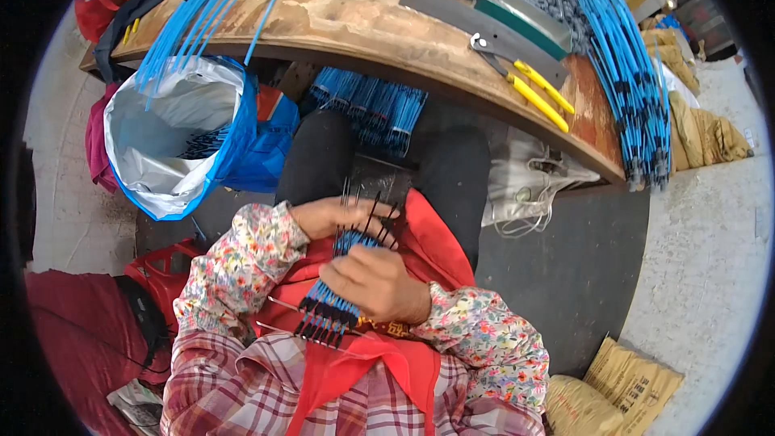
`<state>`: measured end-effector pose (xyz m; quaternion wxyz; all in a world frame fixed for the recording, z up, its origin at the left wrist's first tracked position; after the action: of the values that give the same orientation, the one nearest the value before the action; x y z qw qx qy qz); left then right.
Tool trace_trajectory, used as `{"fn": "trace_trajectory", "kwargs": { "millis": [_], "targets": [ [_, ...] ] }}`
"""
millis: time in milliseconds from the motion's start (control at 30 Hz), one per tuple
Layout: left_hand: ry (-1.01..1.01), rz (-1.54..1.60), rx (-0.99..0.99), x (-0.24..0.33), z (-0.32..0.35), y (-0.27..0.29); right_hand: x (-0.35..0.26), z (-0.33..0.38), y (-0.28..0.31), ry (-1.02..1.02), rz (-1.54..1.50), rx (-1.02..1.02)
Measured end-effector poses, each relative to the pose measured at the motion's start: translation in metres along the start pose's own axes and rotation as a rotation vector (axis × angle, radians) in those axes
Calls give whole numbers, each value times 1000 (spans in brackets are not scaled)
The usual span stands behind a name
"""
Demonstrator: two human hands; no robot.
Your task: The worker is manually assembling small blue wiring harness components by attaching connectors and caps, using pliers to secure the parts at a factory workbench.
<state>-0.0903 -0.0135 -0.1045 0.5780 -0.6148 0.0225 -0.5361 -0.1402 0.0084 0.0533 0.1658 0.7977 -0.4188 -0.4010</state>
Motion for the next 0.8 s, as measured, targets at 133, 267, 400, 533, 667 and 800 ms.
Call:
{"fn": "trace_trajectory", "kwargs": {
  "millis": [133,267,400,533,667,800],
  "targets": [
    [32,170,8,-39,11,1,-7,19,-33,57,-19,-42],
    [-10,328,71,-31,15,-6,-8,25,-49,30,-104,-168],
    [-53,400,66,-30,14,-7,-3,29,-47,-72,-152,-300],
    [-87,318,105,-22,18,-3,26,32,-3,-273,-110,-318],
    [-81,339,58,-20,17,-9,91,50,36,-642,25,30],
    [-138,368,36,-16,17,-11,147,96,-21,-1102,-647,187]
  ]
}}
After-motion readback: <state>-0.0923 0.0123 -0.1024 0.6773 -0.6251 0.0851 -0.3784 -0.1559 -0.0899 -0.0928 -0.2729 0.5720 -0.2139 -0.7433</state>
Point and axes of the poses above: each hand's wrist, its own z-axis away from the middle knuckle, its own y-axis out of the back of the hand, x = y × z, the point moved 9 cm from there along -z, towards the middle knuckle, and after that the axes turned 5 degrees about y, right-handed, at the moved point
